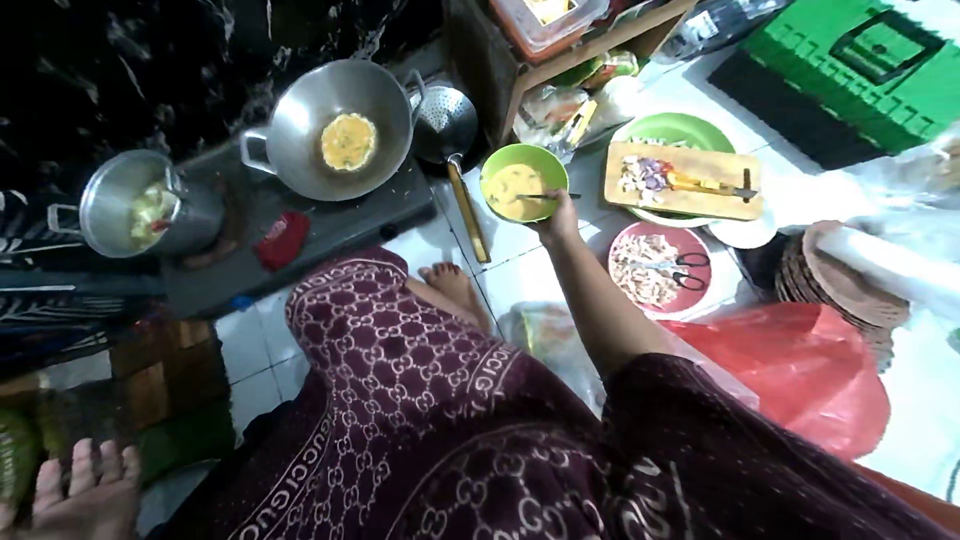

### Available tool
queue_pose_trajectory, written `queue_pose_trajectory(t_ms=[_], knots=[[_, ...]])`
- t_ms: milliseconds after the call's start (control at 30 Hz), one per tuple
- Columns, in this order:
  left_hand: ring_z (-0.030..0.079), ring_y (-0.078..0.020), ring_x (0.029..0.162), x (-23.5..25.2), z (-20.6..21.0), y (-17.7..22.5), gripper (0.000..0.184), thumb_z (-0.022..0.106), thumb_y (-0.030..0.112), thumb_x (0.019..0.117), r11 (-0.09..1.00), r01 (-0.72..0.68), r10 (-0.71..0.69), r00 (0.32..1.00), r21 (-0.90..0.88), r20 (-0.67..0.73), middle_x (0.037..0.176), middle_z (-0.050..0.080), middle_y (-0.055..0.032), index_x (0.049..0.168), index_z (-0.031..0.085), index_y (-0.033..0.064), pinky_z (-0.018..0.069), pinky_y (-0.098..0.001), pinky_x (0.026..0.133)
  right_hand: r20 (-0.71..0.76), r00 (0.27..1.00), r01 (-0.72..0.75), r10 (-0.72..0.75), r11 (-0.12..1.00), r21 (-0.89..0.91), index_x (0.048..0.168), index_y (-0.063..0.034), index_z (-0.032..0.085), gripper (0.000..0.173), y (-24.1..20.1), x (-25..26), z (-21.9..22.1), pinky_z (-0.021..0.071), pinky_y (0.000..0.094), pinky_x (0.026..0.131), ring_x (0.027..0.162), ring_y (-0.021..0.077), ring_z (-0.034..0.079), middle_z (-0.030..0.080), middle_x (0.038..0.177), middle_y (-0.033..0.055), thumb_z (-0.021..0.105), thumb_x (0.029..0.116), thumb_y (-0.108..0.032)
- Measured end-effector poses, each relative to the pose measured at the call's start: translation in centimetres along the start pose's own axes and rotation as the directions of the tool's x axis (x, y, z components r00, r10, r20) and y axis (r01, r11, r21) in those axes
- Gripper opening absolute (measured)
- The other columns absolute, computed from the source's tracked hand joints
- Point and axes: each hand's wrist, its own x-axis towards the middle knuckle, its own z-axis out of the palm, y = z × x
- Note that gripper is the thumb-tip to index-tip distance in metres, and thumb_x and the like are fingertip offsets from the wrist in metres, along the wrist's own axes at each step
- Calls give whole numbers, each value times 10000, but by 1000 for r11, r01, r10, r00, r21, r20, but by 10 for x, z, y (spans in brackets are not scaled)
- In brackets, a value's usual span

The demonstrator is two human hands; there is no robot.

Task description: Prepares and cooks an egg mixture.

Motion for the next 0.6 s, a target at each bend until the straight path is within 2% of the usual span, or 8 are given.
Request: queue_pose_trajectory(t_ms=[33,67,133,200,300,367,500,600], knots=[[664,-214,1128,-3,4,1,602,133,506,1087,1000,1,-1,1000,-6,-18,1376,611,-85,1478,390,127,556,-416,891,-163,982,-84,97,993,85,1384,114,365,439,26,16,-17,618,484,708,959,403,698,591,1195,376,348,1066,-188],[658,-220,1139,-4,7,3,604,130,503,1088,1000,2,-3,1000,-10,-29,1392,598,-92,1489,378,126,553,-418,898,-314,912,-224,263,962,155,1415,-9,419,433,32,29,-19,613,528,728,982,375,699,631,1223,277,411,1064,-261],[638,-231,1196,-3,11,3,613,126,499,1086,1000,2,-2,1000,-23,-21,1440,564,-104,1511,357,122,544,-425,936,-443,798,-362,409,913,191,1449,-99,422,442,26,42,-5,610,547,756,1014,350,696,646,1246,198,443,1060,-306],[630,-230,1210,-1,12,1,625,107,497,1083,999,-5,5,1000,-34,-12,1441,559,-104,1499,367,110,541,-432,947,-446,784,-408,431,900,153,1481,-110,374,461,22,41,15,606,531,774,1048,342,680,624,1271,191,442,1066,-300],[644,-230,1183,6,15,0,638,96,502,1075,996,-7,8,1000,-86,9,1409,587,-92,1474,397,106,546,-442,935,-381,792,-473,478,874,112,1527,-116,328,513,31,31,42,579,528,868,1164,335,639,590,1364,187,436,1070,-323],[636,-225,1190,19,17,-1,655,83,529,1068,988,3,9,997,-153,78,1412,580,-82,1487,380,121,537,-438,961,-354,770,-532,530,841,101,1532,-117,325,531,43,25,58,564,511,886,1178,320,632,591,1380,182,434,1068,-350],[612,-164,1181,17,54,9,620,42,491,1053,975,2,29,990,-224,139,1378,559,-7,1473,375,179,499,-416,1006,-331,764,-571,554,819,54,1522,-76,305,529,79,5,90,594,455,785,1011,307,672,600,1287,207,448,1082,-332],[645,-132,1094,-2,108,23,605,72,526,1051,964,21,10,993,-263,116,1283,612,26,1381,455,194,528,-365,927,-285,799,-559,530,829,-23,1503,-23,334,483,110,-9,100,615,455,759,946,311,698,618,1244,236,430,1102,-274]])
